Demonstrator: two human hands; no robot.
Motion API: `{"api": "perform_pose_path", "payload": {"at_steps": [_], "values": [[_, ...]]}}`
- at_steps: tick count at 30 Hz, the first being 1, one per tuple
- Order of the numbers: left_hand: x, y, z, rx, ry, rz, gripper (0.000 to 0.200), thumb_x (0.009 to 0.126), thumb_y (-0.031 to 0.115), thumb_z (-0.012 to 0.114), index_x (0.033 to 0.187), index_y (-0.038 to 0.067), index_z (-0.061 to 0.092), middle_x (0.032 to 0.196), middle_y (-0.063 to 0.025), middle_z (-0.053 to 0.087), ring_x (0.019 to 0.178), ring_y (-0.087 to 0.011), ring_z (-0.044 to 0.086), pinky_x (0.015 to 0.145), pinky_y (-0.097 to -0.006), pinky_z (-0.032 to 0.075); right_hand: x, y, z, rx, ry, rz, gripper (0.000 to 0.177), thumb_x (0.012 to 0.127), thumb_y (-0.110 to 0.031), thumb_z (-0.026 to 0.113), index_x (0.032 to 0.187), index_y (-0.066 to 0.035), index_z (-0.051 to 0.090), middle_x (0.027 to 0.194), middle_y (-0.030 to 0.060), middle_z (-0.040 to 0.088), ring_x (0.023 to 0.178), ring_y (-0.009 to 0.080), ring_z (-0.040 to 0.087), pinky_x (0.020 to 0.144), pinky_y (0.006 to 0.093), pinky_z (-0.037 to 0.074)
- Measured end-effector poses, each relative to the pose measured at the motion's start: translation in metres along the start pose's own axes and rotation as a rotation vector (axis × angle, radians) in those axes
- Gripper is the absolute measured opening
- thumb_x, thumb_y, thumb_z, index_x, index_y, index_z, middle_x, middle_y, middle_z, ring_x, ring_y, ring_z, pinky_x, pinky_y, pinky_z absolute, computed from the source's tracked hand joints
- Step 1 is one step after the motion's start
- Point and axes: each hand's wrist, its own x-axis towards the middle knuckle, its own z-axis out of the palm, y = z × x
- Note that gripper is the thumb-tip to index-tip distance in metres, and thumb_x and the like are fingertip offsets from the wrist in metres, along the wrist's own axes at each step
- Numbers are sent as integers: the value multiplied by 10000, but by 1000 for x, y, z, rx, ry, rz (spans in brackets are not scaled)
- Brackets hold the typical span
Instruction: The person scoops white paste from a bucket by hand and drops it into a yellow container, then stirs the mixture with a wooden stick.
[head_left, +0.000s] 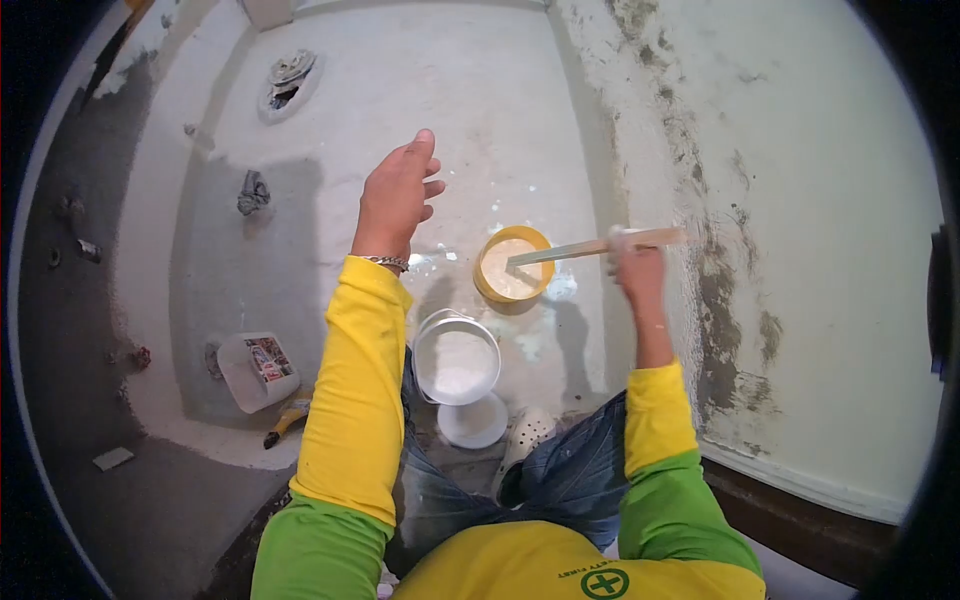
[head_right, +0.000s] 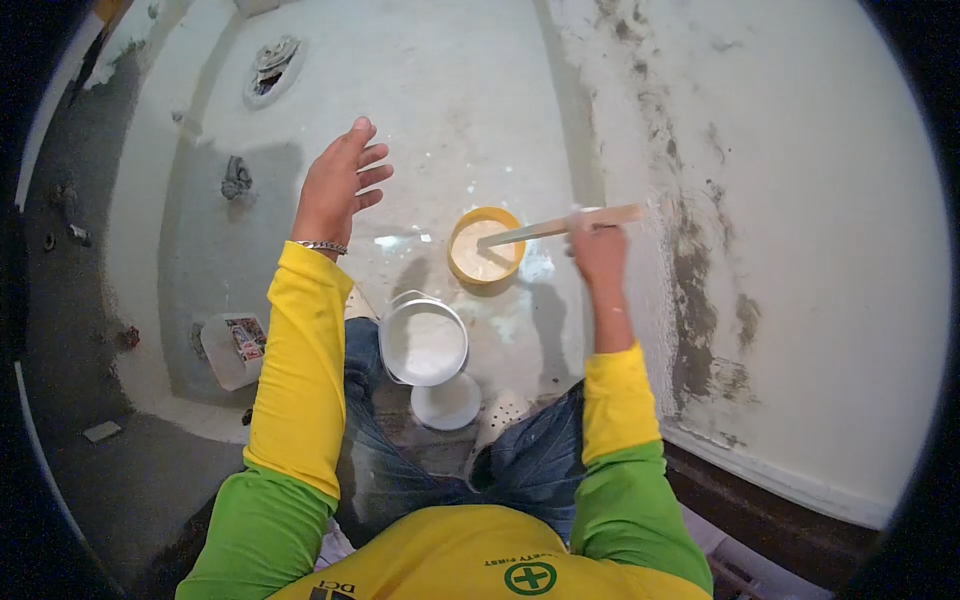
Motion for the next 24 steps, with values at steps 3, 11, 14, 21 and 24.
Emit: {"api": "perform_pose_path", "payload": {"at_steps": [3, 11, 14, 21, 24], "values": [[2, -3, -5, 9, 32, 0, 668, 904, 579, 549, 1328, 64, 519, 1191, -85, 606, 999, -184, 588, 833, -346, 440, -9, 31, 74, 111, 45, -206, 356, 898, -322, 642, 859, 32, 657, 740, 105, 683, 681, 229, 673, 662, 372, 523], [7, -4, -3, 22, 47, -1, 694, 892, 597, 555, 1340, 70, 511, 1199, -87, 603, 1003, -193, 587, 842, -354, 439, -9, 35, 78, 51, -271, -135, 295, 871, -296, 646, 871, -1, 658, 859, 209, 693, 828, 366, 686, 735, 402, 529], [8, -6, -3, 31, 34, -12, 686, 897, 591, 553, 1338, 67, 514, 1208, -90, 601, 1012, -197, 588, 848, -357, 441, 3, 43, 84, 68, -138, -116, 281, 864, -272, 662, 871, 9, 662, 868, 217, 693, 839, 346, 693, 748, 394, 529], [9, -2, -5, 13, 49, 3, 678, 895, 588, 556, 1333, 71, 519, 1203, -90, 604, 1017, -200, 590, 850, -351, 439, -17, 3, 107, 62, -130, -281, 274, 877, -248, 650, 788, 11, 637, 668, 147, 644, 577, 258, 619, 579, 373, 495], [7, 0, 0, 3, 31, 2, 672, 893, 588, 559, 1326, 74, 526, 1195, -91, 607, 1011, -195, 590, 840, -346, 439, -25, 4, 107, 130, -211, -321, 290, 874, -251, 656, 770, 19, 631, 627, 116, 624, 551, 209, 606, 556, 357, 490]]}}
